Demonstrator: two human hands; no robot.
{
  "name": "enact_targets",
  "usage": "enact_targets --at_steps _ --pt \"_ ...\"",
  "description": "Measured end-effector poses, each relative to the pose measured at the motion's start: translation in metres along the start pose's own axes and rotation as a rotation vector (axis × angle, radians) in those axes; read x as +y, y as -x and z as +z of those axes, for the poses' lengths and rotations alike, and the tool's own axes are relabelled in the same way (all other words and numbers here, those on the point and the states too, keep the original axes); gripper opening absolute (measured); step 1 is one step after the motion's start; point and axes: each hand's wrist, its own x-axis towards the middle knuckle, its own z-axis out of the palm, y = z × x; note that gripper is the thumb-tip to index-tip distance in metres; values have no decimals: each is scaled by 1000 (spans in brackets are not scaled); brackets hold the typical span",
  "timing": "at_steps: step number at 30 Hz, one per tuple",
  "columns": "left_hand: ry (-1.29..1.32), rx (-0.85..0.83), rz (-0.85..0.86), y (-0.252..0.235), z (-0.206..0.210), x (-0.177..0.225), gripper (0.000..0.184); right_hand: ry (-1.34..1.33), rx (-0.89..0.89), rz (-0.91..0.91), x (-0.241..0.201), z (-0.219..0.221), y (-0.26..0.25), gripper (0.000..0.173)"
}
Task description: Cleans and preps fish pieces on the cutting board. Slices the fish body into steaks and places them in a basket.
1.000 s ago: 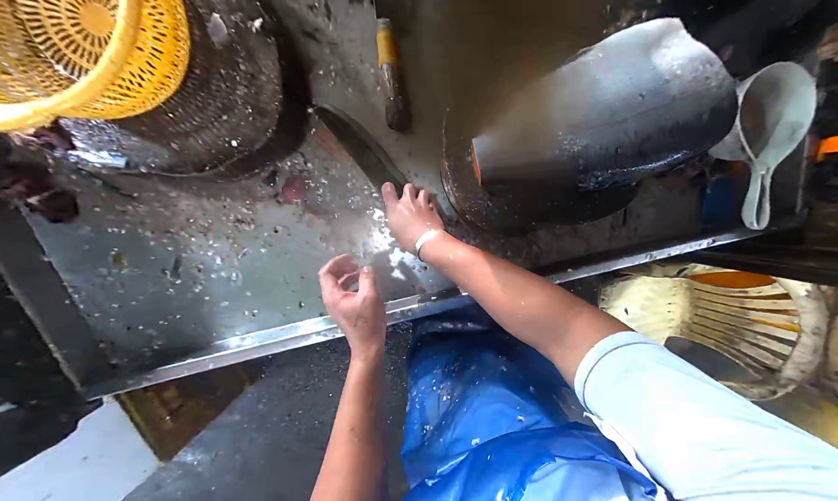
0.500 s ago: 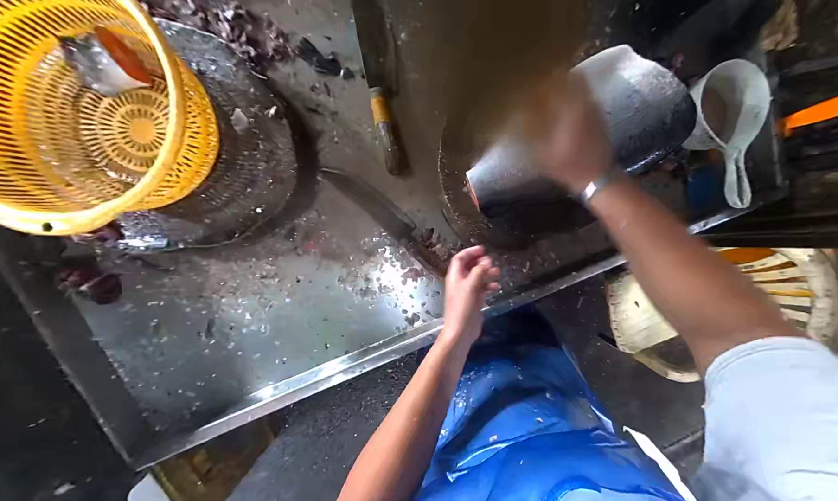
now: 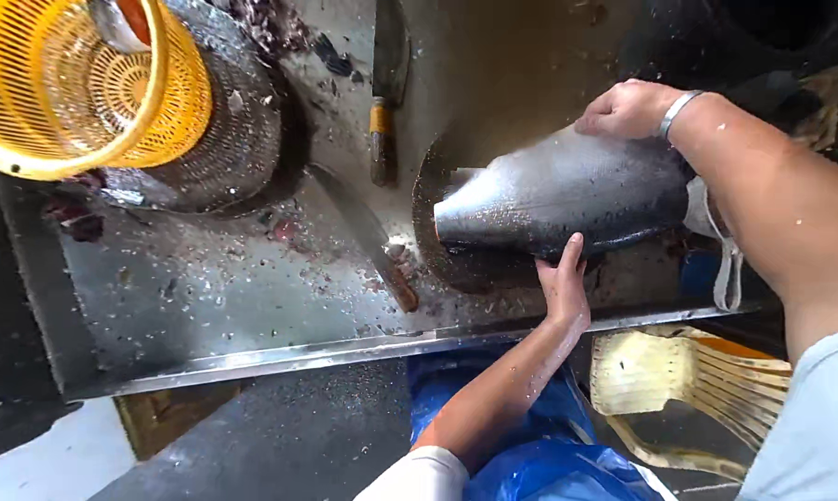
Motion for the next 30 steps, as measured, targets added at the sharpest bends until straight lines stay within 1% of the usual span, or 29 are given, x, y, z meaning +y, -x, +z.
enact_targets --at_steps 2,5,8,10,11,13,16,17,18,19,20,21,23,24,25,26,27,28,29,30 --pt "52 78 66 -1 16 -11 88 -67 -35 -8 2 -1 6 59" --pt "97 183 81 -3 30 -13 87 -199 -77 -4 10 -2 14 59" --pt "45 278 62 -3 27 -4 84 -324 -105 -21 20 2 24 54" --pt "-45 333 49 1 18 7 85 -442 -131 26 22 13 39 53" --pt "-117 351 46 2 12 15 85 -532 -128 83 21 24 51 51" --pt "-253 357 62 4 -4 35 83 -713 -67 201 10 54 79 52" --pt "-409 295 104 -2 -38 81 76 -966 80 342 -32 110 125 54" --pt "-469 275 99 -5 -52 99 76 -994 73 344 -46 125 134 51" --pt "-529 261 88 -7 -66 116 80 -945 40 326 -59 136 140 48" --pt "-578 244 84 -11 -77 131 82 -819 4 303 -69 139 140 47" --pt "-620 224 79 -13 -86 141 84 -662 -9 292 -79 131 139 48" --pt "-650 203 76 -12 -91 147 85 -520 42 284 -92 115 136 46" --pt "-688 156 85 -8 -95 152 82 -332 297 175 -128 72 114 42" --pt "-697 147 89 -4 -98 150 81 -319 410 94 -155 52 97 38" --pt "-696 135 96 -3 -100 148 82 -344 480 -3 -185 35 71 34" --pt "-692 117 105 -2 -103 145 83 -391 500 -103 -217 25 38 30" --pt "-677 104 109 0 -106 141 84 -435 473 -178 -248 23 -2 27" --pt "-653 100 110 3 -109 138 85 -440 413 -197 -276 29 -47 28" --pt "-638 95 110 7 -113 136 86 -403 333 -142 -301 39 -92 35" --pt "-642 82 102 13 -117 136 86 -369 254 -25 -321 52 -133 51"
